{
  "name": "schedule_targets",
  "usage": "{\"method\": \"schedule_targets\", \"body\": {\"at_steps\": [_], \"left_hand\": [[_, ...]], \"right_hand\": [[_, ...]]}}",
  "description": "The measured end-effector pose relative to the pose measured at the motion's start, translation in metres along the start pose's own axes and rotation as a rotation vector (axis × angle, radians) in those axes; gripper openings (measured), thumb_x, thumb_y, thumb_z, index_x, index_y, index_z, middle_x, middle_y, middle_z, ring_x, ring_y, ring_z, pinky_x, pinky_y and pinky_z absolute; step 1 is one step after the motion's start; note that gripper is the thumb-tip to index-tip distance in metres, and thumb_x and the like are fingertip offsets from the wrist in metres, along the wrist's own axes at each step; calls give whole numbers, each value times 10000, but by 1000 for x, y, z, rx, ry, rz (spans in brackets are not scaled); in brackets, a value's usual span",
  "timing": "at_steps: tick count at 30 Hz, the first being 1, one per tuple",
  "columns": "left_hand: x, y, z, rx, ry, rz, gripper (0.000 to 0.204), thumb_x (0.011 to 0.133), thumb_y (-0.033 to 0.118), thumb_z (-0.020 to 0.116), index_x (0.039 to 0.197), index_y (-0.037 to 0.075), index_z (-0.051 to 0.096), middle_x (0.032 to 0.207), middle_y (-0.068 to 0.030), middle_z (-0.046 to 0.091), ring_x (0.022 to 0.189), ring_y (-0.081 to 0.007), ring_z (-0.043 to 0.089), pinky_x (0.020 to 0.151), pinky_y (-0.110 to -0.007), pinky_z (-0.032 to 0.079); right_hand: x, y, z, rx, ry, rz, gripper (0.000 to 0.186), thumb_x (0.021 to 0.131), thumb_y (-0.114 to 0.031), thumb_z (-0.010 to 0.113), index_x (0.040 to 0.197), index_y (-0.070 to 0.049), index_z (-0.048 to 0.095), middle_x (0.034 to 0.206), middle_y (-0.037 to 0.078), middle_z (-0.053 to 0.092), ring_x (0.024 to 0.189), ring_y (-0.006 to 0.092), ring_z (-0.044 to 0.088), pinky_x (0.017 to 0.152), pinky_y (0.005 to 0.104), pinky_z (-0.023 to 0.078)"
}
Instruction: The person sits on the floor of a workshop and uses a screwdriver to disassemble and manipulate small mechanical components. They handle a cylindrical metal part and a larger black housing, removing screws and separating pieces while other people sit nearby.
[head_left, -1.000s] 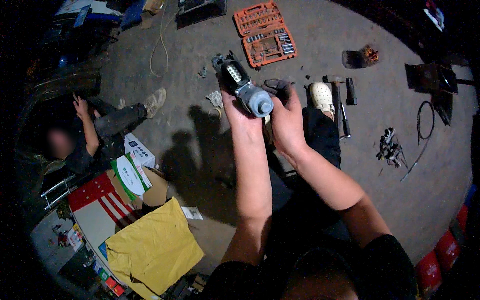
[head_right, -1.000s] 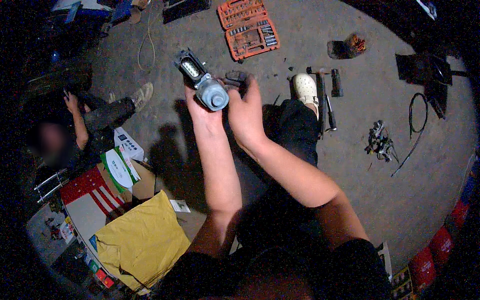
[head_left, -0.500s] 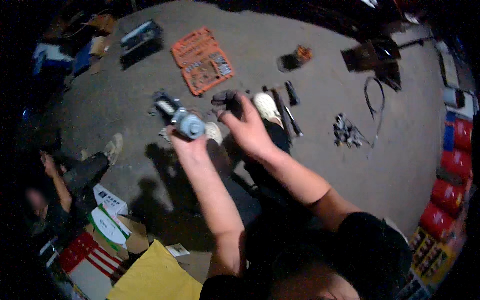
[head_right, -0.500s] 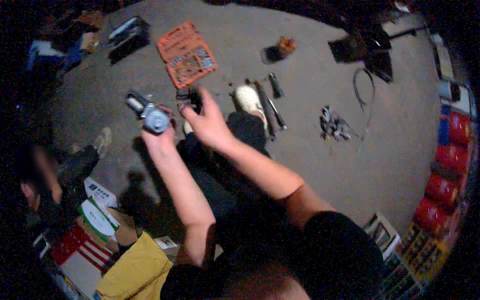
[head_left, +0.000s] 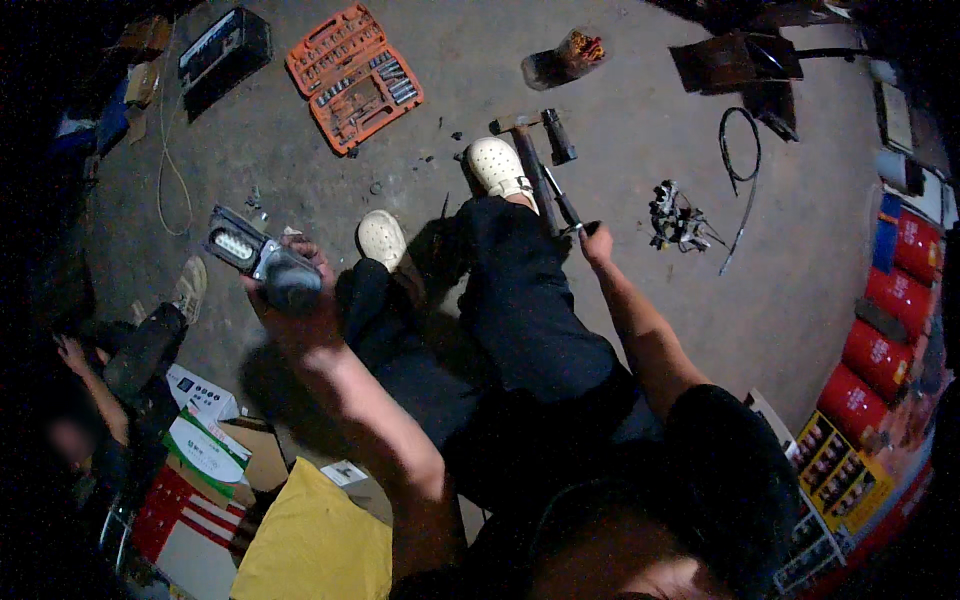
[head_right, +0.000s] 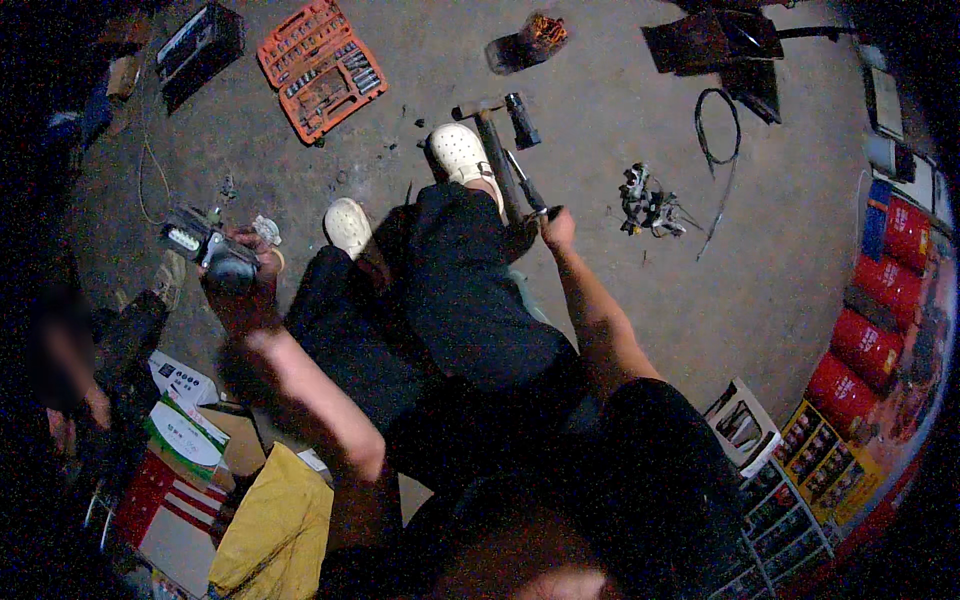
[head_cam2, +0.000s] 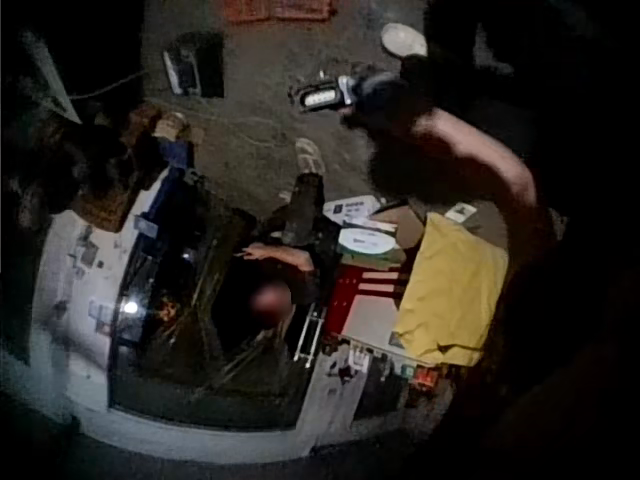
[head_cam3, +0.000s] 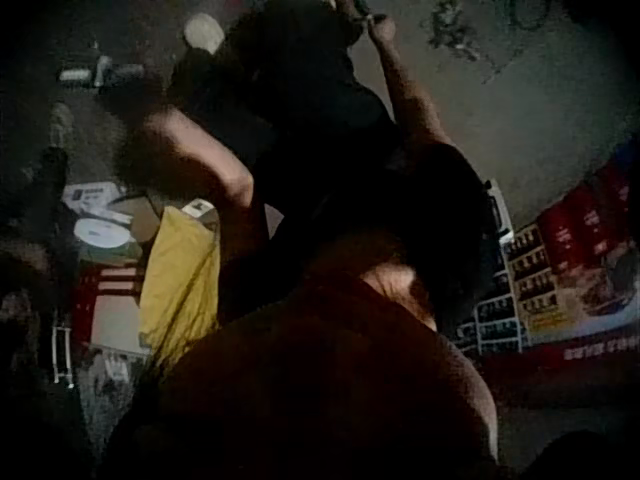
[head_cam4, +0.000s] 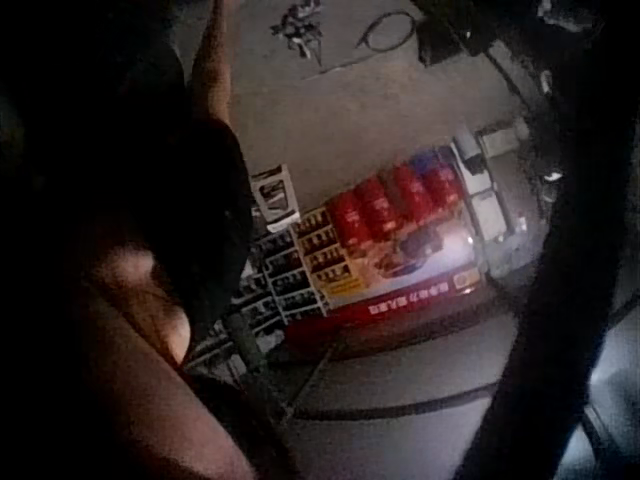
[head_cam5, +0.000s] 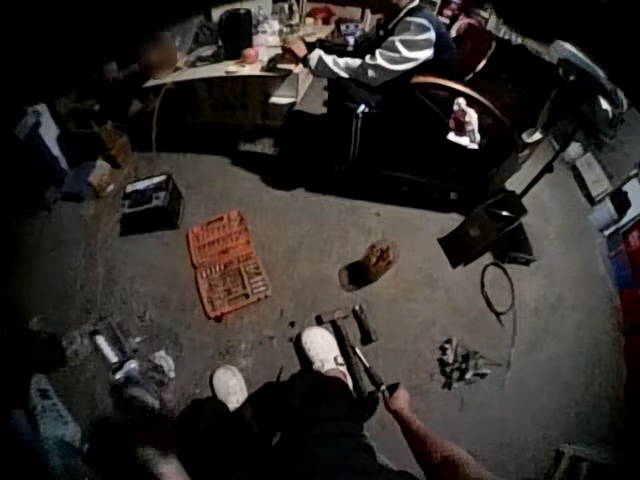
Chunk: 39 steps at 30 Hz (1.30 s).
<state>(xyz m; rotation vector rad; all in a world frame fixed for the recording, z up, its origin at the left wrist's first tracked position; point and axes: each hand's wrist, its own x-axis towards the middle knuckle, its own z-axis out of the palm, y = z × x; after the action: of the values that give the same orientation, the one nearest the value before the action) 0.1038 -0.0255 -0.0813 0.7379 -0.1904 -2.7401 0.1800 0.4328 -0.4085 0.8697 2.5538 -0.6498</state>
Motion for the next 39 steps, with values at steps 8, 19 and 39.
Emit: {"method": "schedule_targets", "body": {"at_steps": [8,19,39], "left_hand": [[11,8,-13,-133,-1,-227,483,808,377,578,1126,23,494,1007,-152,538,940,-260,524,796,-395,460],[2,-2,-22,-136,116,-167,478,831,410,546,1127,37,509,955,-127,539,895,-253,524,787,-363,437],[32,-18,13,-117,34,-132,381,849,348,433,903,-7,558,812,-157,585,715,-287,575,613,-380,500]], "right_hand": [[13,-36,15,-41,-117,107,568,695,-278,700,1108,23,451,1103,251,495,1038,409,500,854,431,449],[37,-33,12,-266,-228,-147,412,798,-297,601,1018,28,475,1057,238,523,995,398,516,845,449,439],[-57,-187,-236,691,223,-706,287,872,-163,596,1061,37,516,919,86,572,793,131,522,706,258,435]]}}
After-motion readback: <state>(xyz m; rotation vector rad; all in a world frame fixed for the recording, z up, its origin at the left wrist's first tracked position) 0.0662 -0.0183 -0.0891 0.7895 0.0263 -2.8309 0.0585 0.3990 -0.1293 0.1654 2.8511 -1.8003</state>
